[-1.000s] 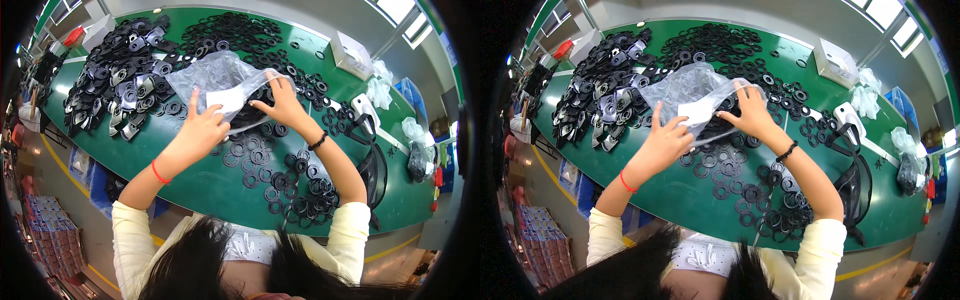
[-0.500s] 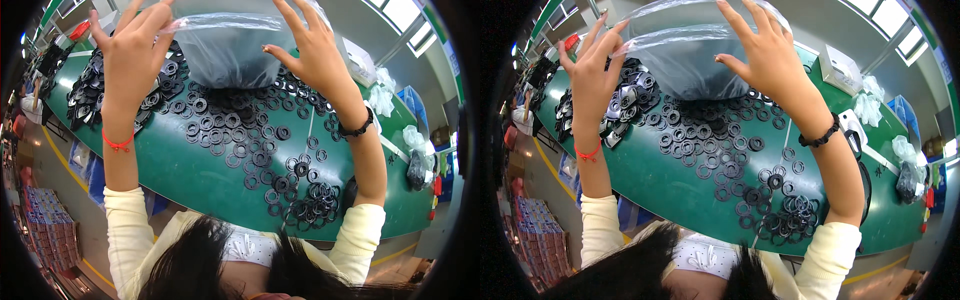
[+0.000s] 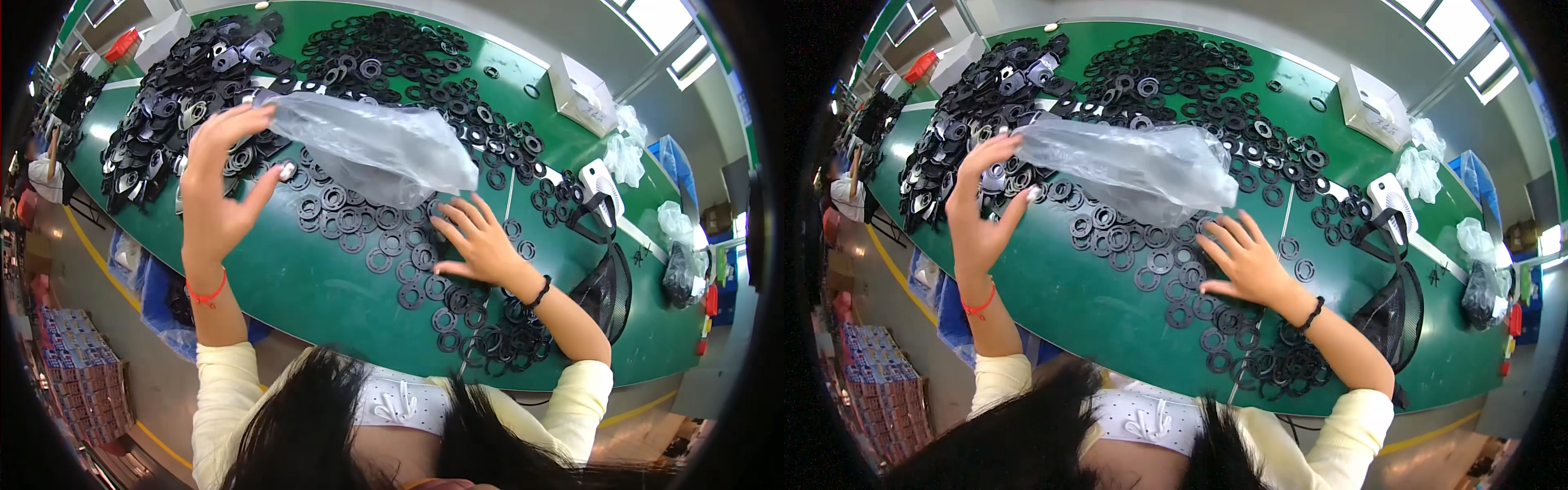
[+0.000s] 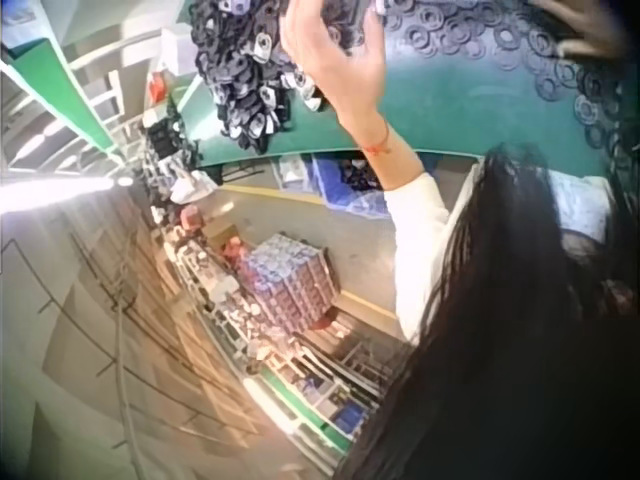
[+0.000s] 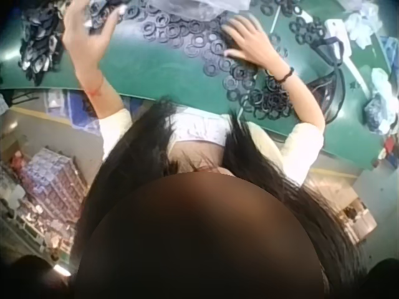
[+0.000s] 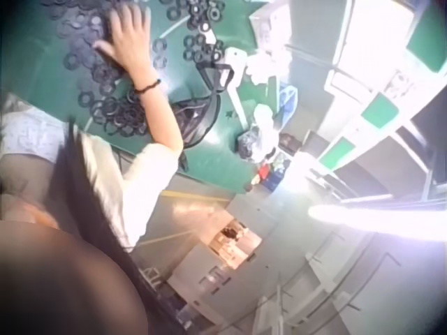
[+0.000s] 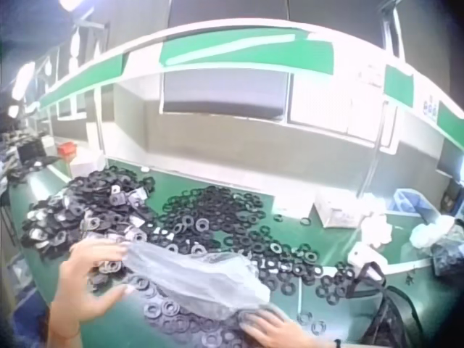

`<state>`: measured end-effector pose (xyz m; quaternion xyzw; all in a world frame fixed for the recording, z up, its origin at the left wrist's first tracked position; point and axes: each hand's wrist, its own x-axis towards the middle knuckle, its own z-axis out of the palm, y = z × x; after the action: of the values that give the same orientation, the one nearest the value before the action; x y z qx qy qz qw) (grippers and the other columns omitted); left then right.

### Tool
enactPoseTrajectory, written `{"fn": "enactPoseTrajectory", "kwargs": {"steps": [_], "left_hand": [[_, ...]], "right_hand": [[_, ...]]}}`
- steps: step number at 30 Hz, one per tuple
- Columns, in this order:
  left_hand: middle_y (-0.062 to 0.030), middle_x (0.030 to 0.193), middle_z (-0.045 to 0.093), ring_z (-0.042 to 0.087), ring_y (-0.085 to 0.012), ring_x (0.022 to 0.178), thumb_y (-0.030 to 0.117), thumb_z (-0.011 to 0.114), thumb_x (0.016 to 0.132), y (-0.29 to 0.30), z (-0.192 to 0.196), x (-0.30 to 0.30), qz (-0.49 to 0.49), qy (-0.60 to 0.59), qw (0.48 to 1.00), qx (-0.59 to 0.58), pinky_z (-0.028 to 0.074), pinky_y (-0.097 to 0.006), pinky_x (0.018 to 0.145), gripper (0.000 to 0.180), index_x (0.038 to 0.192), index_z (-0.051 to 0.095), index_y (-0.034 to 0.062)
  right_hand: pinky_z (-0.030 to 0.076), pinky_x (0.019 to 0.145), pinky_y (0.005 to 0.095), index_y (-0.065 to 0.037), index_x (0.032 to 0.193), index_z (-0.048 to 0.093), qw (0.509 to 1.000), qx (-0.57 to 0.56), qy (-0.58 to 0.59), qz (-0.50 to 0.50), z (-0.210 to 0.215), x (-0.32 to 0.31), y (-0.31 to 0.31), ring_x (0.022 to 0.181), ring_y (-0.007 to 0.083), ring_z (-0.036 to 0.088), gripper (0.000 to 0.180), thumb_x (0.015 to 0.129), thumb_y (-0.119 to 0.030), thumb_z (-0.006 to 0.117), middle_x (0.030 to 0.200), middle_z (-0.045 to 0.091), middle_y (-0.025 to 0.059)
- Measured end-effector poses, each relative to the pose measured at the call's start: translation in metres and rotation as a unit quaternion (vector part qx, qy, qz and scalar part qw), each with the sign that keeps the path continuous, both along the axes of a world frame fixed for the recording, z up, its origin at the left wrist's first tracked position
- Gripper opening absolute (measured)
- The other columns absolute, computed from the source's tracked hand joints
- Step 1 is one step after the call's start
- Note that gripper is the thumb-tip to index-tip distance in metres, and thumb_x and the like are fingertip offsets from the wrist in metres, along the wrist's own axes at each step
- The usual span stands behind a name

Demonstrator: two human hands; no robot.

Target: Sorting black plastic rings and placing them into a plastic bag on an assembly line.

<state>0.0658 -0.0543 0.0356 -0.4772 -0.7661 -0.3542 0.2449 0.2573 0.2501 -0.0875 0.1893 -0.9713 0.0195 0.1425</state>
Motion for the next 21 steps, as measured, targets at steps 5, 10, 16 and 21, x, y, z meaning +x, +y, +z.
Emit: {"fn": "enactPoseTrajectory", "kwargs": {"steps": [5,10,16,21], "left_hand": [[-0.0134,0.095,0.057,0.057,-0.0278,0.085,0.016,0.074,0.076,-0.001,-0.063,0.026,-0.061,-0.045,0.989,0.125,0.048,-0.035,0.077,0.033,0.100,0.055,0.0031],[-0.0236,0.147,0.026,0.020,-0.0513,0.135,0.055,0.073,0.072,0.024,-0.137,0.074,-0.021,-0.170,0.955,-0.240,0.017,-0.071,0.104,0.086,0.144,0.040,0.0239],[-0.0194,0.140,0.037,0.026,-0.0453,0.133,0.048,0.066,0.081,0.036,-0.177,0.080,-0.006,-0.073,0.961,-0.266,0.021,-0.067,0.103,0.061,0.135,0.050,0.0237],[-0.0118,0.122,0.050,0.044,-0.0356,0.118,0.027,0.072,0.078,0.050,-0.189,0.073,-0.013,-0.022,0.981,-0.192,0.038,-0.049,0.094,0.049,0.123,0.057,0.0144]], "right_hand": [[0.017,0.104,0.0707,-0.028,0.149,0.031,0.986,-0.020,-0.134,-0.093,-0.034,0.008,-0.013,0.127,0.0498,0.031,0.110,0.060,-0.088,0.053,0.137,0.035,0.0285],[0.020,0.104,0.0669,-0.032,0.148,0.033,0.993,-0.051,-0.094,-0.047,-0.038,-0.005,-0.034,0.125,0.0462,0.034,0.105,0.062,-0.086,0.054,0.142,0.032,0.0278],[0.030,0.099,0.0548,-0.022,0.122,0.060,0.993,-0.086,-0.044,-0.061,-0.044,-0.013,-0.040,0.126,0.0398,0.037,0.067,0.071,-0.064,0.066,0.134,0.039,0.0230],[0.040,0.084,0.0465,-0.016,0.100,0.063,0.996,-0.083,0.034,-0.010,-0.045,-0.018,-0.041,0.114,0.0325,0.050,0.041,0.076,-0.049,0.069,0.122,0.053,0.0153]]}}
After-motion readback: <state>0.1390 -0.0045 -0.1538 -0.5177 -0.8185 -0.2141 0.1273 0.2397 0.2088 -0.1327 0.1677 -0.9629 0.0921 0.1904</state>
